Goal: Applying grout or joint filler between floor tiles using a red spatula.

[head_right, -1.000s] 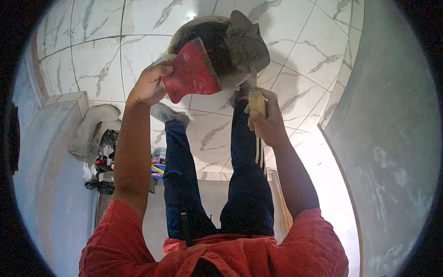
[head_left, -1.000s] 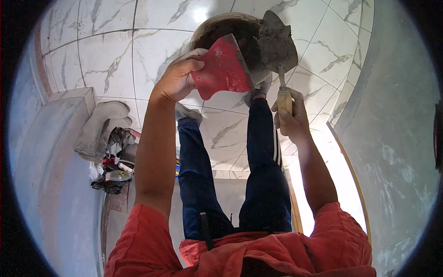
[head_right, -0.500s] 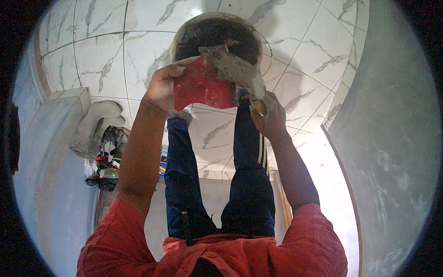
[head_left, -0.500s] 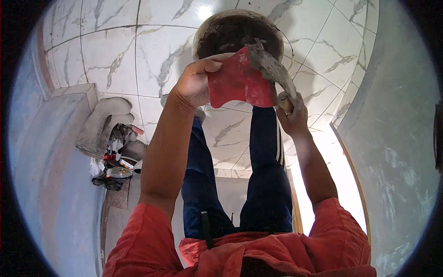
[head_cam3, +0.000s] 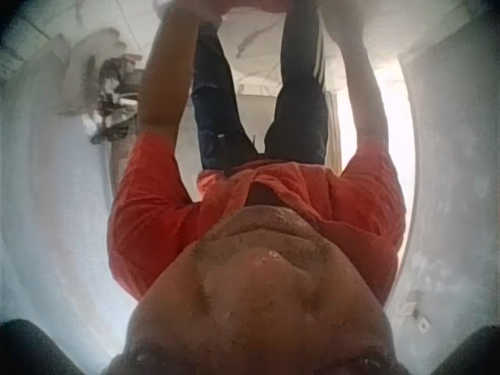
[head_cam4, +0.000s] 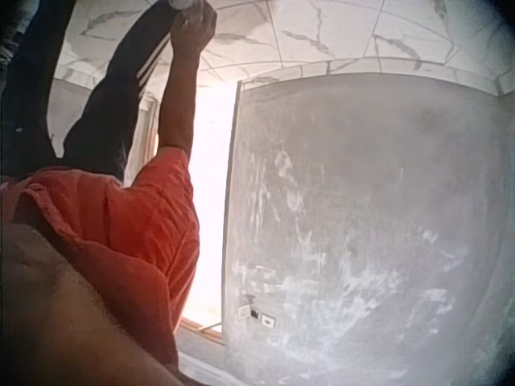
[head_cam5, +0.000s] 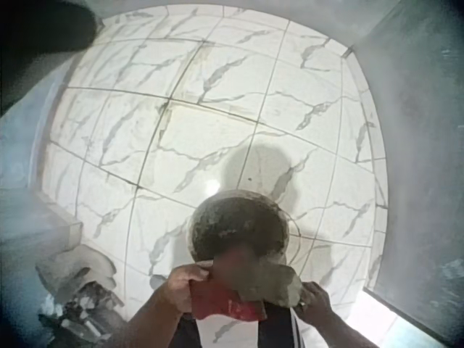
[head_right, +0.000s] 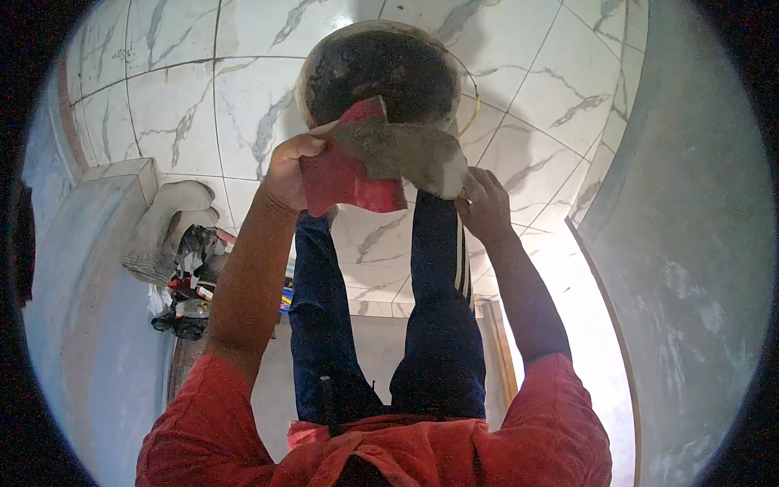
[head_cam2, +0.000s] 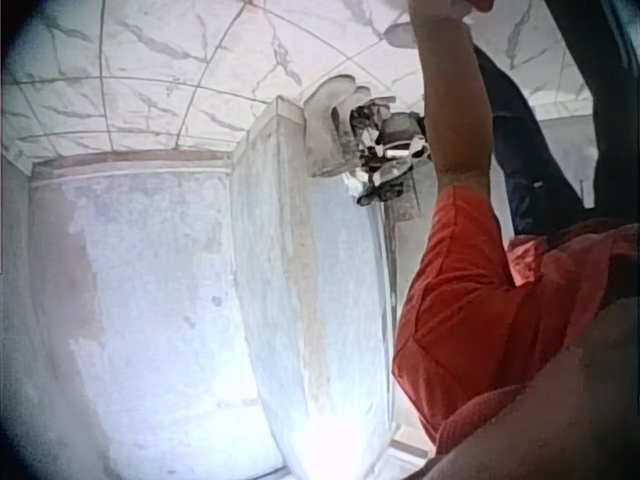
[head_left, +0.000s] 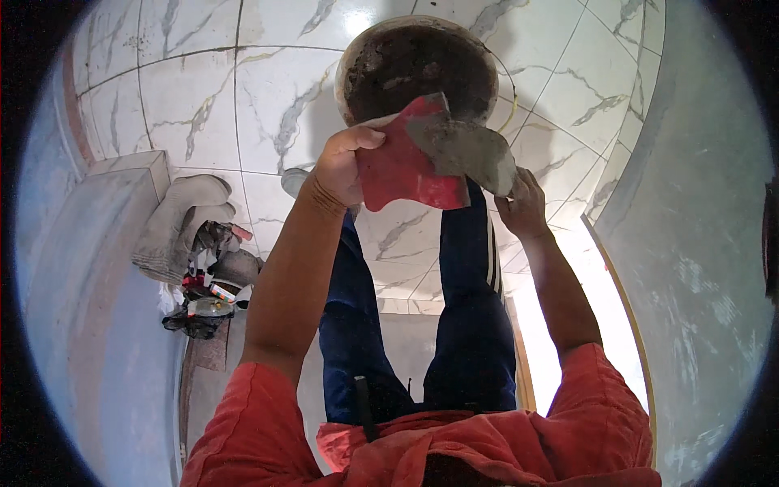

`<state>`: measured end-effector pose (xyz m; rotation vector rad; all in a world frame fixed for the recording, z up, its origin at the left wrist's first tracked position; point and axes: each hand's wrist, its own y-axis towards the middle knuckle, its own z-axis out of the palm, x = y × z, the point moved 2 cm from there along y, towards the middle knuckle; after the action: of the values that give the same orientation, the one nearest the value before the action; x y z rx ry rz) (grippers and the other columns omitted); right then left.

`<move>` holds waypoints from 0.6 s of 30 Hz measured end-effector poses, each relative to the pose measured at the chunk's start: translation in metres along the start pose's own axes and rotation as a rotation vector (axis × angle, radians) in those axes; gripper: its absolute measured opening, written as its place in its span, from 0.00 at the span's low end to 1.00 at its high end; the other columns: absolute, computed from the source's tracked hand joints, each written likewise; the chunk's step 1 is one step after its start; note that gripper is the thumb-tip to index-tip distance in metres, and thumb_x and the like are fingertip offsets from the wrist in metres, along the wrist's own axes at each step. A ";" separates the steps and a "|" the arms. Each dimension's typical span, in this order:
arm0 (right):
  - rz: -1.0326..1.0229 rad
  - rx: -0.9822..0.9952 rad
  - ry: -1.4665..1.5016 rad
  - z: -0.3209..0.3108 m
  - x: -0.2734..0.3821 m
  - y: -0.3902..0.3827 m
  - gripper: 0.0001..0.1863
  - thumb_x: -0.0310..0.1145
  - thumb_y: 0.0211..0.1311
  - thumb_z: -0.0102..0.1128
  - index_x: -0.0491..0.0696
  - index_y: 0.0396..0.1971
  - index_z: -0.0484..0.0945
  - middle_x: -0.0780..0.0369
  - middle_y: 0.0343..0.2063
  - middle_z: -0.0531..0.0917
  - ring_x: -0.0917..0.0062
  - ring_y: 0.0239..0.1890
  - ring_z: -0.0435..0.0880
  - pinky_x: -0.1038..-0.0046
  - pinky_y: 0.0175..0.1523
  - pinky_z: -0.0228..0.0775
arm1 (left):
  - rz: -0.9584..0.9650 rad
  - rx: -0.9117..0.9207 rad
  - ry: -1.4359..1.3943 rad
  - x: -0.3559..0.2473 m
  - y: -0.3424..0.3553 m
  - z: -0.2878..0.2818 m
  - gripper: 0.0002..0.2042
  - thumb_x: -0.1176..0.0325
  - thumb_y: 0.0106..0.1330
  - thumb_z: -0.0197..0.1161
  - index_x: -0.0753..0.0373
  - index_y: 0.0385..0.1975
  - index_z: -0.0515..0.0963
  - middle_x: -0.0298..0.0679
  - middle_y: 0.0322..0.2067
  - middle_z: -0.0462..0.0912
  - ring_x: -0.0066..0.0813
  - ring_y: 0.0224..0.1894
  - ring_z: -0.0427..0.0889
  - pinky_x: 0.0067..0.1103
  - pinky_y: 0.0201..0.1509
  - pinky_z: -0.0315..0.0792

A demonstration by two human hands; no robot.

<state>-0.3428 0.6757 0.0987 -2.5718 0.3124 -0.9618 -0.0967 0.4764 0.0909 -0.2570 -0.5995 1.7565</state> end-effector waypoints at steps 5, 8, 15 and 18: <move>0.072 -0.095 -0.082 0.007 -0.019 -0.019 0.20 0.26 0.50 0.63 0.45 0.46 0.74 0.52 0.43 0.79 0.54 0.44 0.80 0.58 0.46 0.75 | 0.024 0.025 -0.034 -0.018 -0.002 -0.004 0.31 0.65 0.61 0.49 0.73 0.64 0.59 0.54 0.57 0.73 0.42 0.54 0.78 0.35 0.60 0.72; 0.149 -0.114 -0.038 0.010 -0.015 -0.027 0.18 0.27 0.53 0.62 0.44 0.45 0.73 0.51 0.41 0.79 0.53 0.44 0.79 0.58 0.46 0.74 | 0.047 0.037 0.099 -0.036 0.003 0.001 0.31 0.65 0.61 0.49 0.74 0.64 0.60 0.53 0.57 0.73 0.41 0.54 0.78 0.32 0.60 0.71; 0.103 -0.081 0.091 -0.010 0.024 0.023 0.19 0.30 0.56 0.63 0.40 0.47 0.71 0.50 0.40 0.79 0.52 0.41 0.81 0.60 0.45 0.73 | 0.027 -0.060 0.314 -0.046 0.000 -0.010 0.31 0.64 0.60 0.50 0.74 0.63 0.62 0.53 0.55 0.75 0.40 0.53 0.78 0.30 0.60 0.71; 0.064 -0.141 0.104 -0.007 0.030 0.045 0.17 0.31 0.55 0.62 0.42 0.44 0.74 0.49 0.45 0.79 0.52 0.49 0.78 0.57 0.52 0.72 | 0.016 -0.088 0.326 -0.044 0.001 -0.017 0.30 0.65 0.59 0.50 0.76 0.61 0.64 0.54 0.55 0.75 0.40 0.53 0.78 0.30 0.60 0.71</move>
<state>-0.3282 0.6234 0.1025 -2.6238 0.5055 -1.0882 -0.0777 0.4392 0.0694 -0.5980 -0.4383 1.6594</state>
